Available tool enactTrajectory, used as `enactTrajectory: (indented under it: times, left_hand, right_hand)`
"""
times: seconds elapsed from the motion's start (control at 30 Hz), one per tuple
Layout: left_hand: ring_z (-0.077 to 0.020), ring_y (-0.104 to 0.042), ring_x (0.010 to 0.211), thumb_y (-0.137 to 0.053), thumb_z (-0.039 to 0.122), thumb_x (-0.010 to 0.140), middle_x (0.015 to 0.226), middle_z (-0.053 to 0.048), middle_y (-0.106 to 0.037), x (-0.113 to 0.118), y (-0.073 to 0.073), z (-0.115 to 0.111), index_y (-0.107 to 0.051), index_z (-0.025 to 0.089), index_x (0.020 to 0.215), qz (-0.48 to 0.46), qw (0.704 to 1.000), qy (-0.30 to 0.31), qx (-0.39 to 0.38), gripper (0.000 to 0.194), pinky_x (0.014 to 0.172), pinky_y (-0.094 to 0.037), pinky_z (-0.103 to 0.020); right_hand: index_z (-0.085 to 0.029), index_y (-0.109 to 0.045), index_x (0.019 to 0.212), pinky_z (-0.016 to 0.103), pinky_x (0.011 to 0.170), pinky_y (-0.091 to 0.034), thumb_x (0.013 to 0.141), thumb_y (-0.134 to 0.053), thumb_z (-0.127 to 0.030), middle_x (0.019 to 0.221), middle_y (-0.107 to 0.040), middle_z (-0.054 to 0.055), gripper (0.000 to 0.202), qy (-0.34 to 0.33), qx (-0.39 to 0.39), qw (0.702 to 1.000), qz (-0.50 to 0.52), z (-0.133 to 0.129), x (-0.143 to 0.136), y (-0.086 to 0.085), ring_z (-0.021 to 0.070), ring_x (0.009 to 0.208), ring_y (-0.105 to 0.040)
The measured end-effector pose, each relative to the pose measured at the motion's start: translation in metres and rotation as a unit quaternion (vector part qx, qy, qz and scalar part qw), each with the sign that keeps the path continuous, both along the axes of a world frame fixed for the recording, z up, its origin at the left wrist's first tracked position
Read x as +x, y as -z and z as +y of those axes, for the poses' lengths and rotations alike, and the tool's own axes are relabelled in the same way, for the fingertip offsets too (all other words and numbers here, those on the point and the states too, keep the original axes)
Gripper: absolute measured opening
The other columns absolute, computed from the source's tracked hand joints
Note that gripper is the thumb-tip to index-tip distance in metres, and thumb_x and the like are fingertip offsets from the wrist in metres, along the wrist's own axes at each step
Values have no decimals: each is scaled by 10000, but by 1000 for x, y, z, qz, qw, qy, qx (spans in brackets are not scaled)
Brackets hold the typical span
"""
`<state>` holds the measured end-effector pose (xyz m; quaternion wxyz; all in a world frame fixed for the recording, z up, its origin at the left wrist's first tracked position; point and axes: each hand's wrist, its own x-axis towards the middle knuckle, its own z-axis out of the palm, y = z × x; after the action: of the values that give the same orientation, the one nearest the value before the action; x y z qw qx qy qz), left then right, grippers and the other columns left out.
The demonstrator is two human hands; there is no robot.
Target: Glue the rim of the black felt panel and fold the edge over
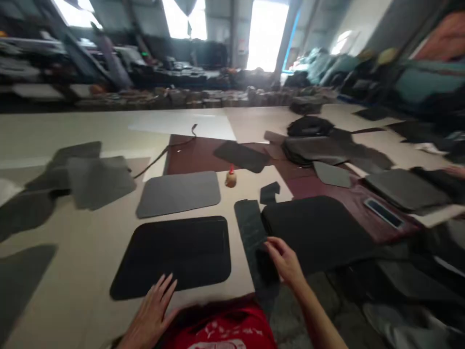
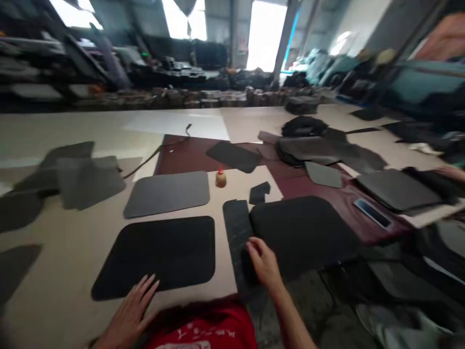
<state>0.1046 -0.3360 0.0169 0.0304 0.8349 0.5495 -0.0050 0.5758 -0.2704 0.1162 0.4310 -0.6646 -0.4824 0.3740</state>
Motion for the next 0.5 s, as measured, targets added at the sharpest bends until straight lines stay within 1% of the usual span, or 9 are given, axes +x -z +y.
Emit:
enactTrajectory:
  times: [0.03,0.07,0.1,0.17,0.23,0.3,0.37,0.43,0.5]
  left_hand:
    - [-280,-347,1452,-499,531,910,1558,-47,-408,-1,-2,-7,-451,266,1462,5,1000,-19,1,614,1145,-395,-472]
    - [-277,-309,1470,-480,515,929,1580,-60,-369,-1,-3,-9,-411,244,1485,10,999,-38,4,623,1163,-367,-476]
    - [-284,-301,1473,-473,507,936,1579,-85,-369,-2,-3,-8,-410,209,1485,12,998,-67,17,628,1167,-357,-484]
    - [-298,-296,1473,-463,500,944,1568,-118,-384,-7,0,-1,-413,164,1479,17,993,-114,40,634,1170,-343,-503]
    - [-308,-312,1465,-452,497,950,1558,-137,-396,-18,6,3,-415,147,1475,23,988,-143,53,632,1161,-346,-518]
    - [-305,-338,1451,-445,491,956,1556,-137,-399,-30,13,2,-414,164,1478,25,987,-147,57,617,1144,-358,-522]
    - [-302,-364,1436,-450,501,953,1550,-127,-412,-41,19,0,-425,194,1475,20,989,-134,64,606,1120,-377,-520]
    - [-304,-376,1425,-461,535,939,1545,-115,-424,-47,24,-1,-438,217,1469,5,991,-115,74,618,1090,-403,-515]
    - [-309,-404,1404,-447,539,939,1533,-112,-442,-51,28,0,-463,225,1454,-13,991,-108,83,603,1039,-444,-511]
  right_hand:
    - [-196,-687,1074,346,854,-515,872,-586,-487,1024,-720,96,368,-69,-9,998,2,0,-36,15,245,944,-667]
    - [-202,-697,1059,338,860,-508,897,-551,-476,1038,-720,92,350,-119,-19,993,6,-2,-67,26,242,956,-664]
    - [-204,-701,1047,331,860,-503,916,-520,-468,1047,-719,90,345,-148,-23,989,8,-3,-90,35,238,957,-662]
    - [-200,-697,1035,323,830,-503,934,-479,-468,1033,-719,88,360,-168,-38,985,13,-3,-120,46,233,923,-661]
    - [-195,-690,1033,323,813,-504,922,-491,-471,1003,-720,85,358,-181,-54,982,14,1,-134,55,234,894,-661]
    - [-198,-689,1024,326,814,-504,906,-500,-461,989,-721,78,344,-185,-71,980,10,3,-142,65,238,901,-662]
    - [-202,-686,989,330,802,-503,885,-499,-440,957,-721,71,320,-156,-89,984,-10,4,-150,76,242,892,-663]
    - [-207,-675,947,333,789,-498,865,-490,-417,920,-713,63,291,-110,-99,988,-48,2,-160,87,240,866,-659]
    - [-211,-658,935,332,773,-489,851,-483,-398,895,-697,55,270,-76,-101,988,-83,0,-168,94,233,836,-649]
